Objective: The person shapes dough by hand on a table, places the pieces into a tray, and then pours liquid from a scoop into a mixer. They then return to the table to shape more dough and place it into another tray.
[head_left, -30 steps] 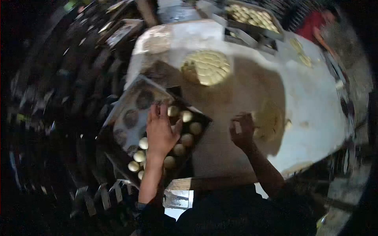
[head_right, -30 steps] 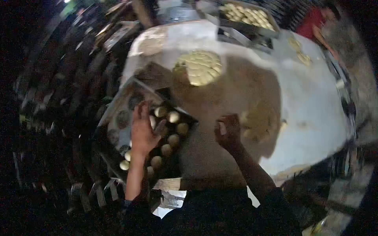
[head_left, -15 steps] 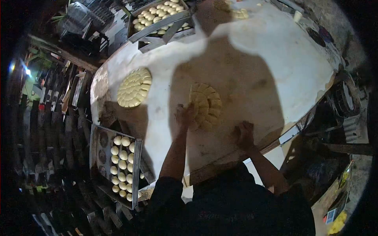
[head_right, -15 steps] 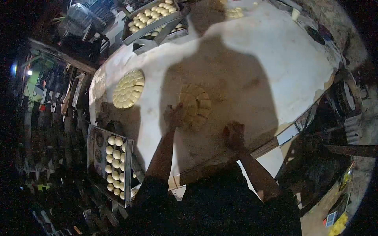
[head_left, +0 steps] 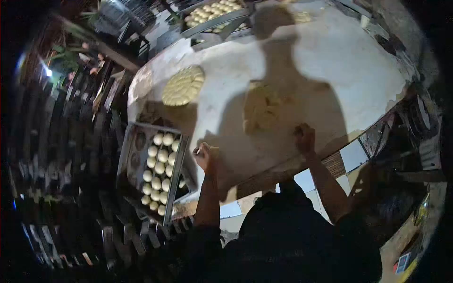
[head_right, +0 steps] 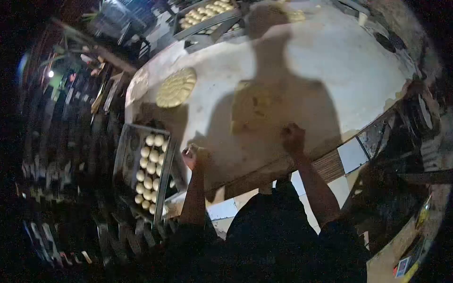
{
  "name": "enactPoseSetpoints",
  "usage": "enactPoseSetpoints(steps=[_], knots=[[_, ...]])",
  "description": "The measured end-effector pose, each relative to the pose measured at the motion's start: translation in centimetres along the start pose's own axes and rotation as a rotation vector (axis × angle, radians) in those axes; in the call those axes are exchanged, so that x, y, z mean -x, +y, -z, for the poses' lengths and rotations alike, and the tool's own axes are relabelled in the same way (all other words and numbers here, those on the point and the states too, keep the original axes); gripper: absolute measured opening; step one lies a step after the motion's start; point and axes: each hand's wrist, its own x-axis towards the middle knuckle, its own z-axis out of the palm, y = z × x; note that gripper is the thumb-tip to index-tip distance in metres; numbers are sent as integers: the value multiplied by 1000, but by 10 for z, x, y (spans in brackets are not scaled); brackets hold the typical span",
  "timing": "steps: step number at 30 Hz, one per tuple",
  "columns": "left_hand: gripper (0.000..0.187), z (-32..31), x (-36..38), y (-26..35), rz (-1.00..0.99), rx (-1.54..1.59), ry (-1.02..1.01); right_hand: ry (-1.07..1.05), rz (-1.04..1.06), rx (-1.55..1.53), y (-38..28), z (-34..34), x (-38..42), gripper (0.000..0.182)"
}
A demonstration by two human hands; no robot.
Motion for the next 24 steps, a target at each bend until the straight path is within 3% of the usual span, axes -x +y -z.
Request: enactPoseSetpoints(steps=[1, 2, 3, 4, 6, 9, 11, 12, 15, 18, 20, 22, 24], knots=[[23, 18, 9, -1, 77, 387, -42, -164, 64, -389, 6, -30, 10, 21], [25, 32, 25, -3, 86, 435, -172, -340, 106, -775, 20, -89, 36, 24], [27, 45, 41, -6, 100, 478, -303, -422, 175, -703, 1, -98, 61, 29], [28, 44, 75, 48, 168, 291, -370, -500, 249, -634, -19, -108, 87, 35], [32, 37, 102, 52, -291, 63, -507, -403, 159, -347, -91, -129, 130, 41], [35, 40, 121, 61, -269, 173, -570, -109, -221, -800, -96, -162, 145, 34], [35, 44, 125, 62, -272, 143, -597, 21, -242, -751, -136, -124, 136, 32], [34, 43, 125, 61, -279, 129, -612, 52, -321, -941, -132, -120, 133, 34], [31, 31, 125, 27, -186, 267, -428, 242, -354, -846, -123, -100, 117, 31], [24, 30, 105, -8, -177, 103, -198, 443, -200, -938, -77, -68, 72, 31], [25, 50, 91, -17, -279, -121, -268, 317, 7, -767, -29, -26, 53, 33], [25, 72, 72, -12, -646, -520, -496, 223, 163, -360, 53, 9, 34, 35], [26, 80, 46, -2, -994, -832, -609, 53, 377, 183, 89, 34, 12, 34]])
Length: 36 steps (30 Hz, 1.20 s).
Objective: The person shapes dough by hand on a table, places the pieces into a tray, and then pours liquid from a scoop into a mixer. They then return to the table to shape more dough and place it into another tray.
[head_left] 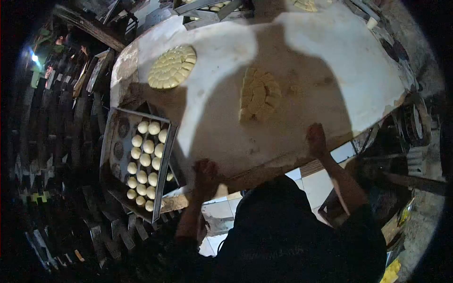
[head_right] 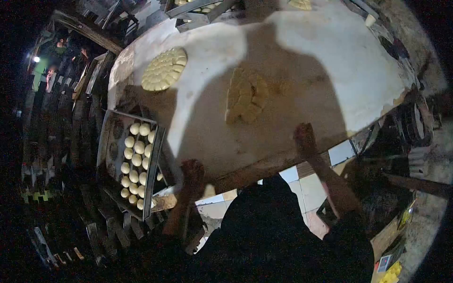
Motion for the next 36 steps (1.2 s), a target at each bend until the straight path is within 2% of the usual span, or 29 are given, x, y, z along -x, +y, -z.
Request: enactPoseSetpoints(steps=[1, 2, 3, 5, 6, 7, 8, 9, 11, 13, 15, 16, 18, 19, 21, 22, 24, 25, 27, 28, 30, 31, 32, 33, 34, 35, 36], knots=[[26, 0, -14, -12, -17, -65, 13, -157, 170, 243, 4, 16, -8, 32], [26, -5, -30, -25, -10, -99, 38, -221, 282, 397, 10, 22, -25, 31], [29, -17, -44, -40, 95, -43, 70, -271, 405, 541, 12, 29, -43, 29], [32, -27, -98, -19, 296, 33, 163, -194, 510, 647, -15, 15, -87, 27], [33, -38, -119, -3, 399, 72, 205, -185, 152, 261, -36, 3, -96, 28], [26, -58, -124, 6, 448, 203, 212, -209, 9, 111, -52, -15, -93, 30], [22, -51, -132, 35, 291, -51, 27, -210, -136, -37, -68, -33, -90, 34], [18, -38, -139, 65, 123, -302, -161, -285, -89, 15, -74, -42, -67, 37], [15, -64, -102, 81, 147, -82, -134, -486, 1, 81, -76, -41, -23, 41], [19, -82, -21, 60, 15, -14, -180, -757, 96, 105, -49, -15, 6, 40], [23, -44, -6, 38, 45, -185, -185, -631, -2, 80, -11, 19, -26, 29], [24, -55, -6, 9, 299, 32, -198, -625, -65, 111, -4, 24, -55, 31], [26, -77, -3, -51, 822, 491, -23, -557, -145, 158, -5, 16, -102, 35], [25, -88, -28, -59, 885, 537, 112, -495, -164, 172, -11, 4, -120, 38], [24, -114, -72, -34, 838, 493, 219, -152, -87, 79, -37, -38, -126, 35], [24, -122, -81, -13, 795, 455, 222, -224, -19, 98, -38, -45, -114, 37], [22, -98, -95, 40, 534, 207, 106, -361, 132, 137, -45, -47, -67, 40], [21, -66, -100, 69, 253, 38, -9, -435, 181, 199, -33, -35, -46, 36], [19, -58, -41, 44, 148, -41, -124, -455, 195, 245, 8, -3, -41, 35], [18, -52, -22, 26, 90, -79, -189, -397, 154, 227, 20, 10, -49, 36], [15, -33, -44, -9, 430, -87, -36, -196, 270, 248, 48, 4, -88, 37], [13, -29, -62, -24, 599, -84, 39, -223, 165, 193, 35, -4, -110, 38], [14, -36, -86, -30, 626, 72, 144, -252, 62, 141, 9, -12, -134, 39], [15, -46, -112, -26, 654, 230, 250, -223, 54, 131, -1, -22, -133, 38], [17, -42, -141, -7, 678, 177, 231, -195, 45, 121, -10, -32, -131, 38], [18, -64, -132, -11, 655, 145, 240, -106, 137, 149, -7, -53, -108, 37], [16, -92, -112, -9, 800, 436, 328, -10, 236, 174, -5, -63, -93, 36]])
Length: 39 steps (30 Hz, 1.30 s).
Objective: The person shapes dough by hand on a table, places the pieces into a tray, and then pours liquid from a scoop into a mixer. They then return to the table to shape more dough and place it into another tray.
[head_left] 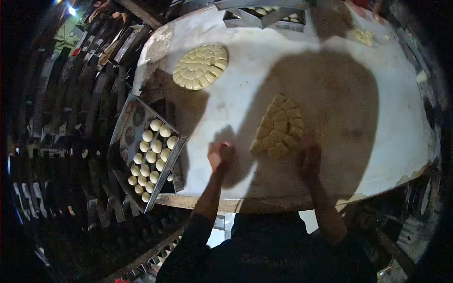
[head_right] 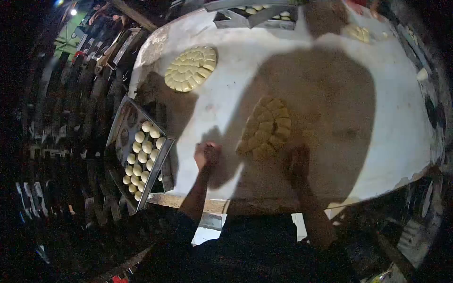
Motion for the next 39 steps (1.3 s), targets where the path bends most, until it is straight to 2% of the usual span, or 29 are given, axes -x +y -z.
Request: enactPoseSetpoints(steps=[2, 3, 4, 6, 8, 10, 12, 13, 14, 15, 16, 17, 18, 19, 20, 21, 22, 23, 25, 26, 27, 28, 29, 30, 32, 35, 37, 38, 39], knots=[[15, 12, 38, -11, -23, 89, -62, -104, 84, -42, -9, 36, 11, 24], [15, 36, 49, -3, -198, -123, -150, -161, 125, -65, -8, 54, 12, 19], [15, 60, 59, 7, -391, -317, -203, -213, -35, 10, 3, 63, 12, 17], [13, 92, 40, -13, -520, -549, -205, -160, -129, 93, 35, 72, -5, 19], [13, 95, -4, -29, -423, -576, -128, 1, -117, 119, 35, 58, -38, 22], [14, 60, -22, -36, -239, -344, -163, 119, -222, 171, 9, 41, -61, 24], [17, 16, -23, -47, -21, -64, -223, 255, -173, 43, 3, 19, -46, 24], [20, 19, -13, -27, -147, -170, -293, 324, -144, -25, 6, 7, -33, 25], [24, 23, -3, -8, -281, -266, -350, 181, -208, -72, 17, 2, -8, 21], [26, 42, 10, 14, -503, -434, -524, 75, -120, -16, 10, 16, 4, 20], [27, 46, 46, 14, -528, -306, -328, -26, -25, 31, 4, 29, 16, 20], [29, 63, 59, 12, -495, -275, -327, -80, 220, 180, -11, 58, 13, 20], [31, 81, 72, 9, -462, -243, -325, -263, -196, -47, 7, 75, 13, 26], [34, 114, 74, 8, -367, -299, -523, -448, -622, -270, 26, 89, 10, 33], [35, 152, 71, 15, -348, -284, -599, -518, -845, -291, 26, 101, 2, 33], [37, 190, 69, 22, -327, -268, -674, -500, -875, -300, 15, 107, -11, 33], [37, 234, 53, 43, -387, -183, -614, -476, -888, -340, -3, 107, -26, 33], [37, 273, 39, 45, -445, -101, -549, -438, -849, -423, -39, 99, -45, 33], [36, 341, 27, -3, -255, -214, -396, -397, -690, -672, -155, 70, -85, 34], [34, 396, -9, 40, -221, -356, -262, -433, -595, -775, -221, 51, -104, 34], [42, 429, -21, 15, -303, -562, -136, -507, -487, -803, -287, 32, -122, 35], [48, 454, -32, -22, -122, -901, -237, -659, -292, -640, -354, 13, -142, 36], [42, 471, -36, -59, -219, -927, 20, -715, -126, -641, -407, -12, -149, 36], [32, 479, -49, -104, 64, -961, -66, -911, -52, -806, -477, -16, -170, 35], [27, 488, -48, -112, -27, -1013, -54, -808, 355, -938, -561, -69, -169, 40], [24, 490, -44, -97, -115, -1041, 33, -673, 820, -771, -640, -161, -177, 39], [21, 487, -43, -101, -210, -1098, 80, -788, 870, -549, -649, -220, -164, 39], [28, 492, -39, -100, -202, -1044, 59, -634, 1135, -232, -645, -223, -167, 41], [33, 490, -40, -87, -106, -995, 99, -584, 1082, -301, -639, -209, -166, 40]])
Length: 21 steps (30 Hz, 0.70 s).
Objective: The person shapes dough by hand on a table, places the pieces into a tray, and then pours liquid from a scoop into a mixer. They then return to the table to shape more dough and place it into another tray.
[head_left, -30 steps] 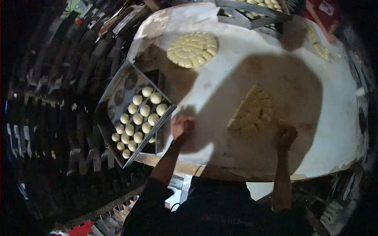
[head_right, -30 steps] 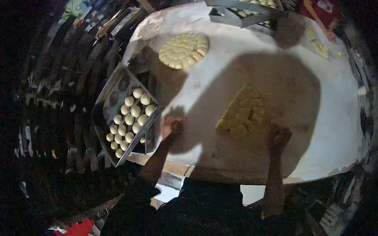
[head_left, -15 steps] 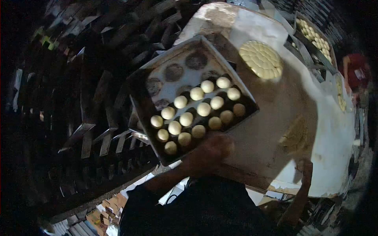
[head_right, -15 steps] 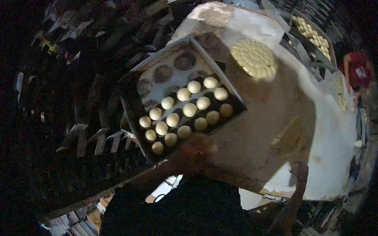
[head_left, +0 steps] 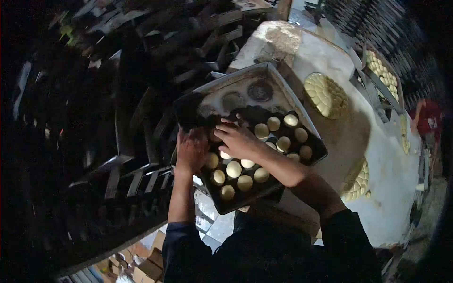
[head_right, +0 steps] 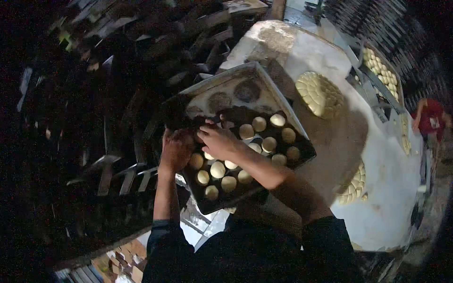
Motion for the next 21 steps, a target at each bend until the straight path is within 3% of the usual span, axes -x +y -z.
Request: enactPoseSetpoints(steps=[2, 3, 6, 9, 10, 12, 13, 14, 15, 16, 19, 21], knots=[[43, 29, -5, 34, 171, 101, -43, 132, -159, -222, 1, 26, 40, 38], [50, 43, -6, 54, 146, 75, -50, 282, -168, -198, 2, 57, 67, 34], [49, 90, 0, 160, -54, 513, -88, 767, -515, -213, 17, 90, 194, 17], [46, 53, 12, 288, -497, 1047, -130, 927, -909, 109, 38, 88, 327, 14], [44, 28, 9, 330, -600, 1165, -202, 899, -981, 190, 41, 82, 374, 14], [36, -19, -14, 409, -526, 1031, -543, 827, -1107, 303, 38, 57, 456, 16], [36, -52, -23, 443, -485, 986, -600, 1033, -1040, 178, 31, 41, 497, 17], [36, -86, -32, 474, -440, 933, -646, 979, -1093, 185, 17, 37, 537, 15], [38, -116, -40, 503, -364, 945, -654, 922, -1143, 192, 2, 34, 577, 14], [39, -131, -48, 531, -288, 956, -659, 586, -1312, 317, -13, 43, 610, 9], [45, -152, -55, 598, -512, 361, -555, 654, -1300, 281, -37, 56, 659, 9], [49, -150, -41, 619, -396, 554, -497, 693, -1317, 198, -32, 58, 669, 11]])
